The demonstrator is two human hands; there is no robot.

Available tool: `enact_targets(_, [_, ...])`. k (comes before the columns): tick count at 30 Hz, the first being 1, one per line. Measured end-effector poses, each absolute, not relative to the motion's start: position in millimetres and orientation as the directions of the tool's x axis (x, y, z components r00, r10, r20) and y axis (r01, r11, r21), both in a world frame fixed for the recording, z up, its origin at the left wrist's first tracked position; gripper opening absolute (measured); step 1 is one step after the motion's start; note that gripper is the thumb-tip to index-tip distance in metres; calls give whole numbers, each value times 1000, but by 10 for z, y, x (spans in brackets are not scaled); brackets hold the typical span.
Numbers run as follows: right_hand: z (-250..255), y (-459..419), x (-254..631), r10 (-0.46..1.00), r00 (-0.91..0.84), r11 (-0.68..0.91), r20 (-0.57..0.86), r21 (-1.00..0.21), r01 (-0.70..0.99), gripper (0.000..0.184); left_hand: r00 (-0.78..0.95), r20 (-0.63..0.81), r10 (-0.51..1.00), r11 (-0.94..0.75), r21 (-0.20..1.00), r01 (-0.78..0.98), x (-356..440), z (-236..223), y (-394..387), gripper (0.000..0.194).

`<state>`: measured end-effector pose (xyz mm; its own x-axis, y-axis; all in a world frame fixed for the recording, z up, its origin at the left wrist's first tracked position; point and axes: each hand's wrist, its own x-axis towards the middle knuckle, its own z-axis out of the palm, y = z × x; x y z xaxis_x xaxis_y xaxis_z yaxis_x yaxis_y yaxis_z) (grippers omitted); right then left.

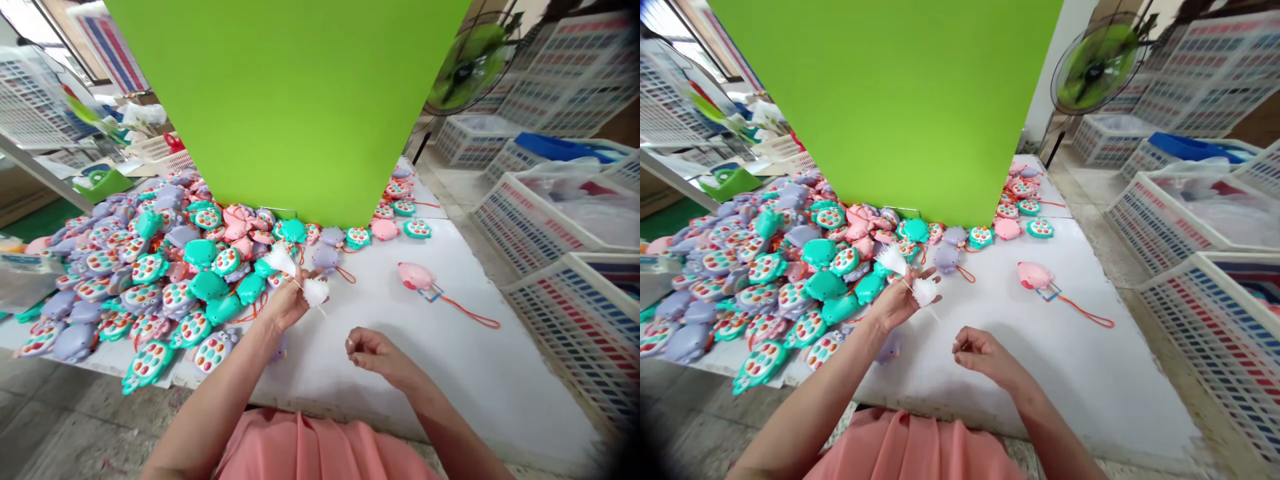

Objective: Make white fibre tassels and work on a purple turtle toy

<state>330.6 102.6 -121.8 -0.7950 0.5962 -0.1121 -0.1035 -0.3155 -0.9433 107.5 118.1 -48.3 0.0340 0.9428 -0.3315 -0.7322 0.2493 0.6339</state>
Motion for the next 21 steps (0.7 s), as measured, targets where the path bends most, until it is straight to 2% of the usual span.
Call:
enact_targets(2, [-1140, 1086, 3415, 634, -773, -94, -18, -994, -54, 21, 43, -343, 938, 258, 612, -748, 1038, -525, 1178, 19])
enact_targets(4, [-1056, 1121, 3475, 645, -761, 144, 66, -989, 37, 13, 56, -348, 936, 264, 587, -765, 1032, -566, 1179, 19])
enact_targets(6, [-990, 1116, 3470, 637, -763, 346, 110, -926, 155, 6, 63, -336, 940, 253, 558, -790, 1045, -589, 1186, 18])
enact_targets(8, [-953, 1082, 3422, 605, -786, 474, 129, -851, 225, 6, 58, -312, 948, 228, 540, -810, 1062, -590, 1192, 17])
enact_targets(16, [-919, 1092, 3377, 535, -830, 622, 155, -738, 263, 14, 140, -177, 974, 213, 513, -831, 1044, -502, 1100, 22])
enact_targets(18, [-875, 1124, 3417, 531, -831, 659, 165, -697, 282, 15, 178, -131, 975, 221, 538, -813, 1022, -476, 1078, 24])
enact_targets(21, [-784, 1160, 3481, 574, -785, 734, 232, -570, 368, 18, 210, -130, 969, 245, 610, -753, 973, -450, 1052, 33])
